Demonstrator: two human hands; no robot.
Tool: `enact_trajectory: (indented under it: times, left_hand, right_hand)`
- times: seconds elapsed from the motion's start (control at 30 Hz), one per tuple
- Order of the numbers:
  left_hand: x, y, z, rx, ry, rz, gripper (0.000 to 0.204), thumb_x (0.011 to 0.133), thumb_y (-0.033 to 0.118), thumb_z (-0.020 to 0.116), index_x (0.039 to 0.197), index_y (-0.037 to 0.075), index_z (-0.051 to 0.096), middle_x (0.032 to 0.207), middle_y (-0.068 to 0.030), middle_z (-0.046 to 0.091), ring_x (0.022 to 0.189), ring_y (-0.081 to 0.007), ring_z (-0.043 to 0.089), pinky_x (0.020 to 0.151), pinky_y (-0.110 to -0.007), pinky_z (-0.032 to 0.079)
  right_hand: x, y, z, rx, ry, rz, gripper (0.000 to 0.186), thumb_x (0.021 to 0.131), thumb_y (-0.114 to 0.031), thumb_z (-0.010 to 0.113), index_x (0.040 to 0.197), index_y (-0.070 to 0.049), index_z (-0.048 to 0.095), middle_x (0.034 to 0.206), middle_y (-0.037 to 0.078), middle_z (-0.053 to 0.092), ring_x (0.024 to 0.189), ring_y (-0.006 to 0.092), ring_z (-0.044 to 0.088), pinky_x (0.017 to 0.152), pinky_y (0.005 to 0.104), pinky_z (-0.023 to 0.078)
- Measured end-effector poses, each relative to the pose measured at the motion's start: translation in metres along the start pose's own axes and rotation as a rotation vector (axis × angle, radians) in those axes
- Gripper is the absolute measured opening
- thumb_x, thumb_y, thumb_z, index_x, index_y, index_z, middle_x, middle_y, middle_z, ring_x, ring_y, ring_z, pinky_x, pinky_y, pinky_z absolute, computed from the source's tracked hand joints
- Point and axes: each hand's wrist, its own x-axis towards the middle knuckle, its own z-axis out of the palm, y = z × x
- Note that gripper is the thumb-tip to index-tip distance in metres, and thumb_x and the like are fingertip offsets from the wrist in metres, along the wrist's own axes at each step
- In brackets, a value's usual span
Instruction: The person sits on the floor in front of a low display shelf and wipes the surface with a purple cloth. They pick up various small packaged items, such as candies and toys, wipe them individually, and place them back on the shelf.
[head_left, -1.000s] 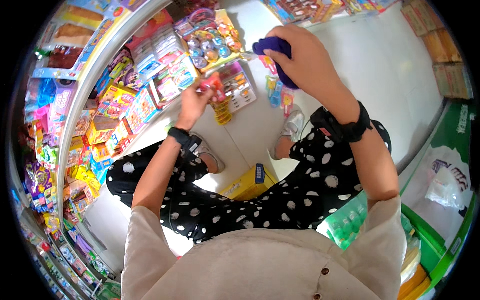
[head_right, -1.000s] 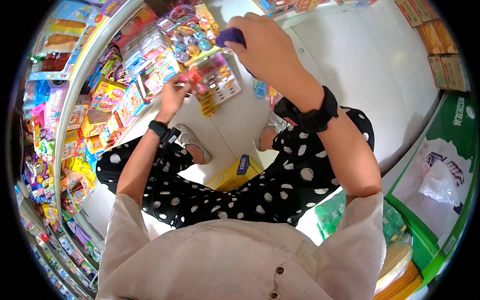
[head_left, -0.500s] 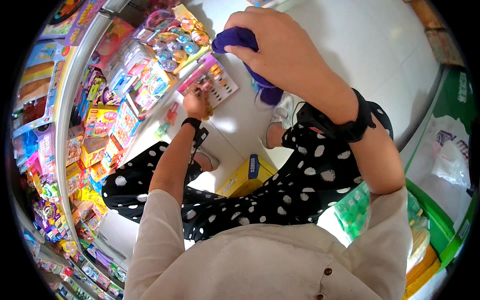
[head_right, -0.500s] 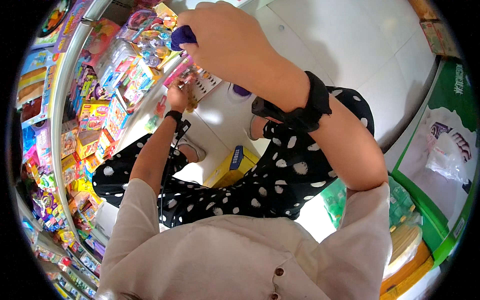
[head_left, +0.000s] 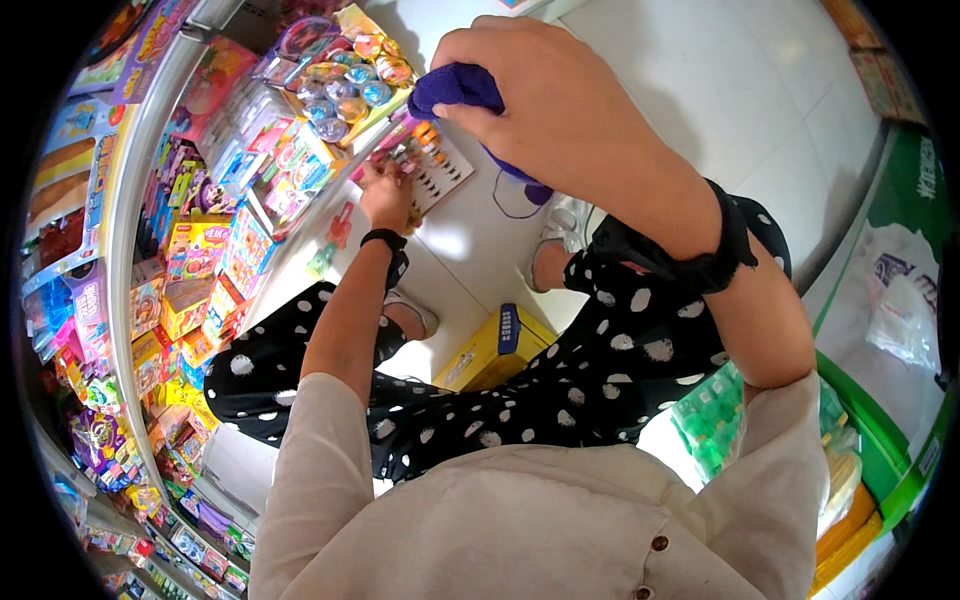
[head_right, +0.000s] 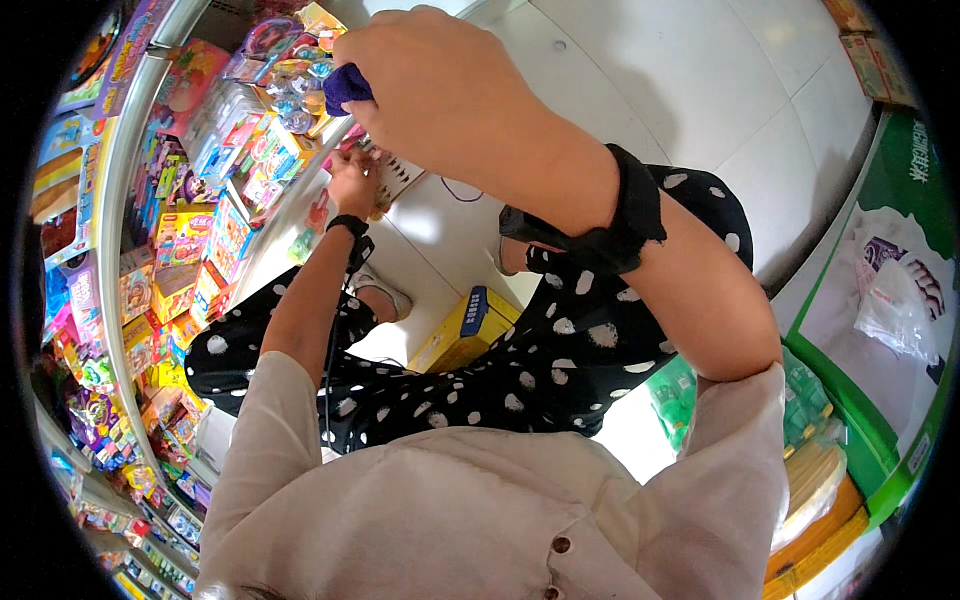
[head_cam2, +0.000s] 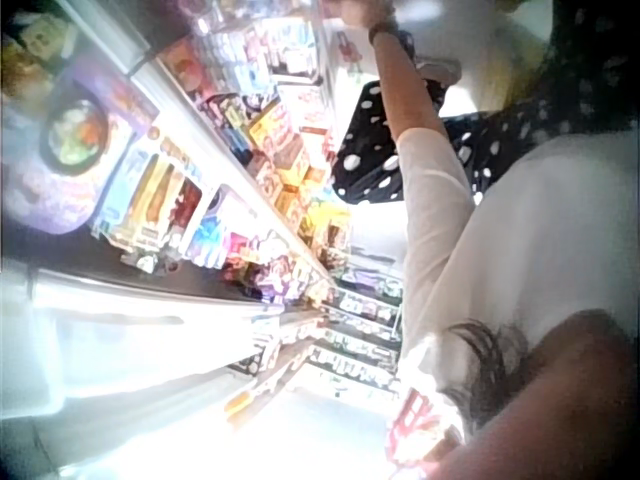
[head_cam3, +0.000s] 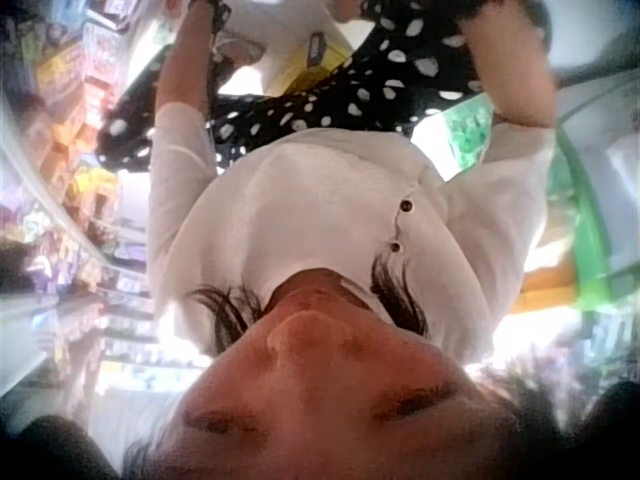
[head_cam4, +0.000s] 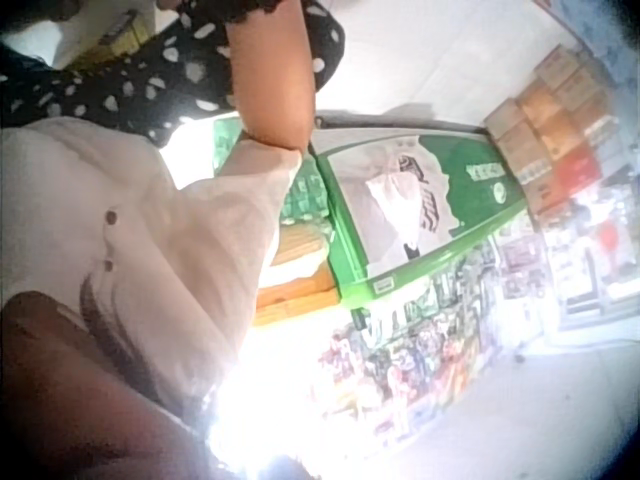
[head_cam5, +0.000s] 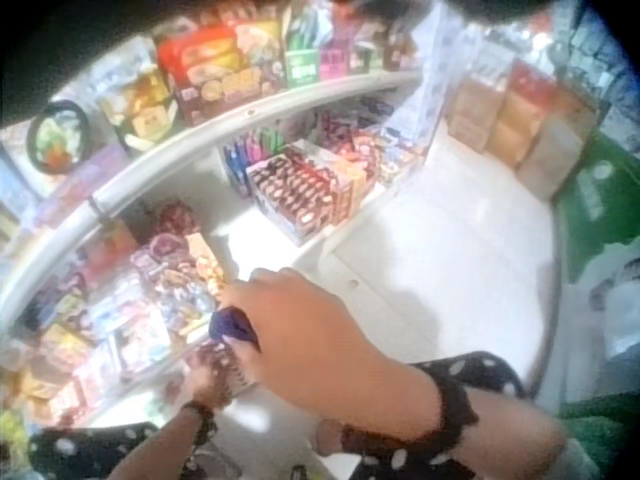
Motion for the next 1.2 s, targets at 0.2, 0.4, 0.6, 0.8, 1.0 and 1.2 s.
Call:
enact_trajectory:
  times: [0.2, 0.4, 0.6, 0.8, 1.0, 1.2]
  left_hand:
    - [0.010, 0.011, -0.005, 0.142, -0.142, 0.139, 0.029, 0.088, 0.028, 0.069, 0.111, 0.010, 0.064, 0.119, -0.0127, 0.054, 0.095, -0.0349, 0.068, 0.075, -0.046, 0.057]
    - [0.013, -0.006, 0.005, -0.118, -0.198, 0.230, 0.023, 0.090, 0.027, 0.066, 0.106, 0.012, 0.064, 0.110, -0.0118, 0.066, 0.094, -0.0355, 0.069, 0.077, -0.046, 0.056]
    - [0.022, -0.012, 0.016, -0.127, -0.227, 0.028, 0.019, 0.091, 0.029, 0.066, 0.099, 0.012, 0.067, 0.102, -0.0131, 0.072, 0.092, -0.0359, 0.070, 0.080, -0.049, 0.054]
    - [0.025, -0.017, 0.001, -0.190, -0.220, 0.060, 0.025, 0.094, 0.036, 0.065, 0.102, 0.013, 0.067, 0.093, -0.0145, 0.073, 0.091, -0.0370, 0.069, 0.078, -0.049, 0.053]
    - [-0.034, -0.073, 0.002, -0.290, 0.157, -0.402, 0.035, 0.100, 0.041, 0.057, 0.104, 0.007, 0.064, 0.092, -0.0215, 0.070, 0.089, -0.0419, 0.067, 0.075, -0.050, 0.051]
    - [-0.086, -0.208, 0.047, 0.018, 0.005, -0.780, 0.053, 0.082, 0.037, 0.078, 0.112, -0.004, 0.063, 0.109, -0.0243, 0.068, 0.105, -0.0408, 0.065, 0.091, -0.048, 0.052]
  right_hand:
    - [-0.003, 0.002, 0.005, -0.039, 0.038, -0.012, 0.020, 0.088, -0.024, 0.071, 0.099, -0.008, 0.067, 0.090, 0.010, 0.067, 0.085, 0.0300, 0.065, 0.077, 0.0393, 0.052]
    - [-0.003, 0.002, 0.001, -0.031, 0.003, 0.010, 0.021, 0.088, -0.024, 0.071, 0.101, -0.008, 0.067, 0.090, 0.010, 0.067, 0.085, 0.0298, 0.065, 0.077, 0.0383, 0.052]
    - [-0.003, -0.001, 0.008, -0.027, 0.013, -0.008, 0.021, 0.087, -0.024, 0.071, 0.102, -0.009, 0.067, 0.090, 0.010, 0.066, 0.086, 0.0301, 0.065, 0.078, 0.0391, 0.053]
    - [-0.001, 0.002, 0.011, -0.034, -0.009, -0.032, 0.021, 0.087, -0.022, 0.072, 0.103, -0.009, 0.067, 0.092, 0.010, 0.066, 0.087, 0.0304, 0.065, 0.079, 0.0384, 0.052]
    - [0.002, 0.002, 0.014, 0.048, -0.005, -0.053, 0.022, 0.085, -0.016, 0.073, 0.102, -0.004, 0.065, 0.093, 0.011, 0.066, 0.088, 0.0315, 0.064, 0.079, 0.0375, 0.051]
    - [0.008, -0.004, 0.031, 0.050, -0.066, -0.016, 0.025, 0.083, -0.019, 0.073, 0.105, -0.010, 0.067, 0.095, 0.009, 0.066, 0.094, 0.0314, 0.063, 0.081, 0.0428, 0.052]
